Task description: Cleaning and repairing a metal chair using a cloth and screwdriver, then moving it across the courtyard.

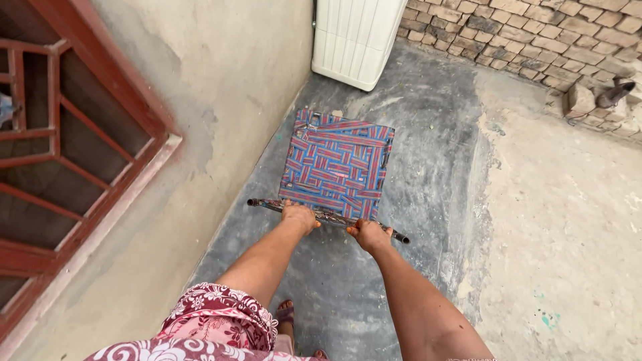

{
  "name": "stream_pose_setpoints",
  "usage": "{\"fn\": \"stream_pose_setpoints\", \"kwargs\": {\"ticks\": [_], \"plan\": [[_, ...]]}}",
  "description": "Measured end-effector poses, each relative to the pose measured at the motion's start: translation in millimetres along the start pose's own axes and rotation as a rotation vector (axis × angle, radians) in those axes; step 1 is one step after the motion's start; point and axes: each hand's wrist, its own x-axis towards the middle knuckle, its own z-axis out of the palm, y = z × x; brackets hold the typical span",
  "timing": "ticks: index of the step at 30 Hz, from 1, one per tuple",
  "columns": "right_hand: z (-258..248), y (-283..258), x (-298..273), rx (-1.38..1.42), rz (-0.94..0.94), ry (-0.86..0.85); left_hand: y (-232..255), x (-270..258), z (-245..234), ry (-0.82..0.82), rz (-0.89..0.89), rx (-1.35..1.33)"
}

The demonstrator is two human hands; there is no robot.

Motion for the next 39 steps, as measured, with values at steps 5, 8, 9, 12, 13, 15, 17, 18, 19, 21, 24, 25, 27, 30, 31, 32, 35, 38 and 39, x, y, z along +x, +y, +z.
{"fn": "stream_pose_setpoints", "kwargs": {"ticks": [5, 8, 9, 12, 13, 15, 17, 18, 19, 21, 24, 25, 27, 30, 31, 32, 35, 38, 39], "plan": [[13, 3, -33, 0.012, -0.03, -0.018, 9, -27, 17, -0.036, -0.004, 0.007], [17, 4, -49, 0.01, -0.011, -0.047, 15, -35, 30, -0.042, -0.016, 0.0], [21, 4, -53, 0.008, -0.002, -0.045, 16, -37, 36, -0.042, -0.022, 0.002], [27, 7, -64, 0.002, 0.005, -0.064, 20, -52, 45, -0.04, -0.027, -0.014], [30, 8, -65, 0.003, 0.005, -0.068, 20, -54, 47, -0.044, -0.028, -0.014], [38, 9, -69, 0.022, -0.002, -0.044, 20, -60, 52, -0.031, -0.04, -0.025], [42, 7, -75, 0.013, 0.0, -0.05, 19, -70, 53, -0.041, -0.04, -0.019], [43, 6, -77, 0.002, 0.002, -0.051, 19, -74, 52, -0.046, -0.039, -0.014], [44, 4, -81, 0.003, 0.002, -0.049, 17, -76, 54, -0.044, -0.039, -0.012], [45, 1, -87, 0.0, 0.002, -0.066, 14, -80, 57, -0.031, -0.026, -0.003], [55, -3, -99, 0.004, 0.001, -0.029, 10, -86, 65, -0.038, -0.016, -0.006], [58, -5, -103, 0.007, 0.007, -0.023, 9, -89, 69, -0.035, -0.009, -0.001], [63, -10, -113, 0.016, 0.035, -0.02, 7, -94, 79, -0.012, 0.01, 0.044], [83, -14, -127, 0.052, 0.069, -0.044, -1, -106, 85, -0.056, 0.035, 0.025], [88, -16, -130, 0.055, 0.075, -0.041, -2, -109, 90, -0.055, 0.042, 0.03], [94, -17, -132, 0.05, 0.073, -0.024, -4, -113, 95, -0.055, 0.043, 0.036], [104, -28, -147, 0.063, 0.086, -0.016, -13, -122, 102, -0.05, 0.052, 0.043], [113, -37, -164, 0.076, 0.104, -0.019, -20, -138, 107, -0.051, 0.075, 0.061], [116, -39, -169, 0.072, 0.107, -0.014, -21, -143, 109, -0.058, 0.088, 0.08]]}}
